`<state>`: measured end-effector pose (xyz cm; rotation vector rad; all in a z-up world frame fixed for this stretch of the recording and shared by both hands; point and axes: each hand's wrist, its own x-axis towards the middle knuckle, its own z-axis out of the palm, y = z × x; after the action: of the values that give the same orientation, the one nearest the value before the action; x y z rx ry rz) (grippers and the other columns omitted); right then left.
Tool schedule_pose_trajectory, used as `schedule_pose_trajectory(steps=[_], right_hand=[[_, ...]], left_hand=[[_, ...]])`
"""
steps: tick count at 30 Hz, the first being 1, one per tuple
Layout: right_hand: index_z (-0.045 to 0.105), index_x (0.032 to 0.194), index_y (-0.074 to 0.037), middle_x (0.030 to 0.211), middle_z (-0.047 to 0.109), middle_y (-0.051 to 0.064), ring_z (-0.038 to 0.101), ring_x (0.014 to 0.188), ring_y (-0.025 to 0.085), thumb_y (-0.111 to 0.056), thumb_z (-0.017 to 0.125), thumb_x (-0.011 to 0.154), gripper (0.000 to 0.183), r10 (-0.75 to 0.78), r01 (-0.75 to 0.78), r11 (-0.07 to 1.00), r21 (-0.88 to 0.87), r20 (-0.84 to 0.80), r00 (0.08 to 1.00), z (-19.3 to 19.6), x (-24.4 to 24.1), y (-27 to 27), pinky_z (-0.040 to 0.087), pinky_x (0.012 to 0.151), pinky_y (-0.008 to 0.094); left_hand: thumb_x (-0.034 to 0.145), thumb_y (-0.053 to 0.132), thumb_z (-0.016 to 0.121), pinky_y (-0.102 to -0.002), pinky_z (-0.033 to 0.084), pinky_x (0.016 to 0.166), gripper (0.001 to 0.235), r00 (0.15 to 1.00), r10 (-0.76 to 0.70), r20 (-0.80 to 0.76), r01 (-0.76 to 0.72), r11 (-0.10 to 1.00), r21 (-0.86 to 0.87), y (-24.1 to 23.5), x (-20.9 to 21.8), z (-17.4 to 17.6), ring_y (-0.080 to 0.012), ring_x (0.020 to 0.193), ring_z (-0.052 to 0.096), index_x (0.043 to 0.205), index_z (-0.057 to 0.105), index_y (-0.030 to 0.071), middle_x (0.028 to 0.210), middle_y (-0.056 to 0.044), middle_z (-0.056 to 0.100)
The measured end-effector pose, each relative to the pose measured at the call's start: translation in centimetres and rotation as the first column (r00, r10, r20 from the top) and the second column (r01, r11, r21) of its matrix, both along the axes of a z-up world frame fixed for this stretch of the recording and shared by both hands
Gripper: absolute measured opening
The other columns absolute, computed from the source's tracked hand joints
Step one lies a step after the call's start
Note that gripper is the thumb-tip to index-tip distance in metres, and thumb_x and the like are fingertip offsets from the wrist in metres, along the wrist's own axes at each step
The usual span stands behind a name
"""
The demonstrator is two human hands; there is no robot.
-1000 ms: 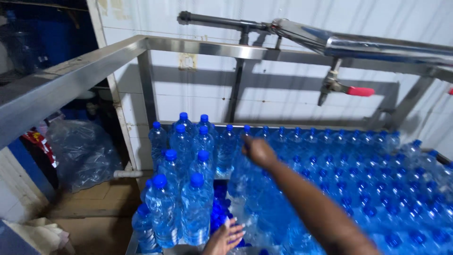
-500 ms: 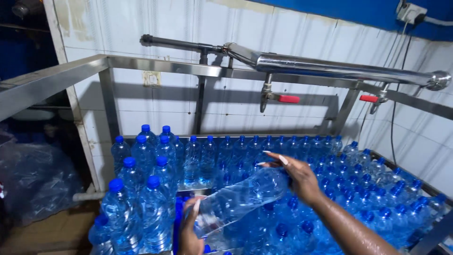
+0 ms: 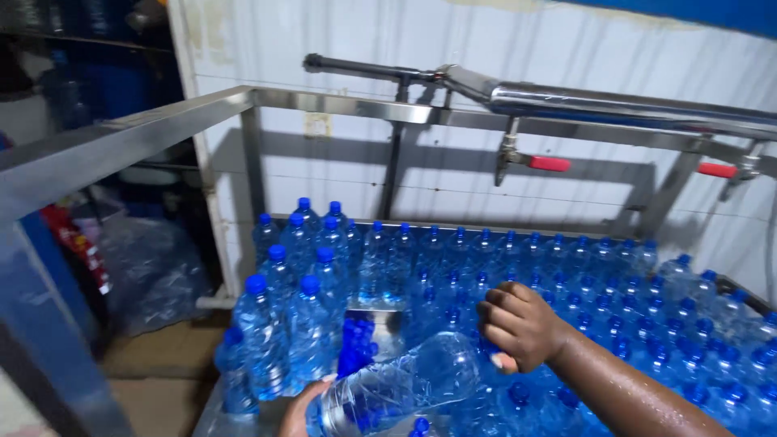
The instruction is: Organizing blue plastic water bottles into a metal grid rack at a filling station
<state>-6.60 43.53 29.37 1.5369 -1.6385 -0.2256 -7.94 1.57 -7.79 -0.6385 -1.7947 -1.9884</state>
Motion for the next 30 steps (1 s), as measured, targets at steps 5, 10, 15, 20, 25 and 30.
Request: schedule_pose_trajectory(steps=[5,10,15,20,25,30], right_hand=[[0.045,0.067,-0.012,0.061,0.043,0.008,0.044,0.056,0.026,-0.045,0.031,0.116,0.06,-0.212,0.571,0.739,-0.358,0.681,0.701,-5.9,-2.2,-5.6,0.028,0.066,0.051],[0.042,0.069,-0.014,0.062,0.044,0.005,0.045,0.055,0.026,-0.034,0.041,0.118,0.053,-0.054,0.403,0.843,-0.357,0.688,0.723,-4.1,0.1,-9.5,0.039,0.072,0.045],[0.046,0.072,-0.009,0.066,0.043,0.008,0.042,0.059,0.03,-0.021,0.039,0.115,0.045,0.001,0.264,0.85,-0.456,0.503,0.864,-7.7,1.1,-12.6,0.036,0.072,0.048],[0.038,0.064,-0.014,0.063,0.034,0.006,0.035,0.06,0.022,-0.055,0.05,0.115,0.067,-0.212,0.885,0.434,0.172,0.974,-0.085,-21.3,-4.7,-11.2,0.023,0.064,0.052],[0.077,0.1,-0.008,0.106,0.081,0.028,0.077,0.106,0.048,-0.069,0.043,0.109,0.071,-0.387,0.756,0.339,0.559,0.816,-0.43,-23.3,-3.7,-14.3,0.048,0.086,0.056],[0.073,0.068,-0.025,0.06,0.063,-0.003,0.054,0.054,0.017,-0.074,0.058,0.103,0.062,-0.455,0.719,0.643,0.265,0.887,0.08,-12.5,2.0,-25.1,0.038,0.061,0.043]], left_hand=[[0.098,0.034,0.061,-0.036,0.036,0.12,0.051,0.86,0.228,0.456,-0.305,0.947,0.104,-1.1,4.6,6.2,-0.0189,0.144,0.053,0.141,0.068,0.008,0.151,-0.006,0.064],[0.11,0.033,0.053,-0.052,0.072,0.058,0.051,0.544,0.231,0.806,-0.428,0.903,0.029,-2.9,8.9,15.7,-0.0464,0.09,0.086,0.139,0.083,0.004,0.131,-0.025,0.085],[0.054,0.027,0.12,-0.04,0.056,0.128,0.135,0.738,0.427,0.523,-0.062,0.815,-0.577,-9.3,5.4,0.3,-0.0201,0.15,0.064,0.168,0.046,0.033,0.162,0.005,0.065],[0.094,0.064,0.06,-0.039,0.061,0.095,0.057,0.881,0.458,0.121,-0.414,0.869,-0.273,-10.0,7.1,-3.0,-0.0221,0.108,0.082,0.126,0.081,0.021,0.115,-0.003,0.086],[0.111,0.03,0.058,-0.039,0.037,0.126,0.041,0.97,0.195,-0.144,-0.243,0.787,-0.567,-14.9,10.7,-10.9,-0.0195,0.152,0.059,0.148,0.073,0.036,0.162,0.003,0.067],[0.055,0.067,0.108,-0.054,0.054,0.115,0.136,0.745,0.569,0.349,-0.175,0.671,-0.721,-11.3,9.8,-9.3,-0.0306,0.148,0.057,0.169,0.037,0.044,0.163,0.003,0.06]])
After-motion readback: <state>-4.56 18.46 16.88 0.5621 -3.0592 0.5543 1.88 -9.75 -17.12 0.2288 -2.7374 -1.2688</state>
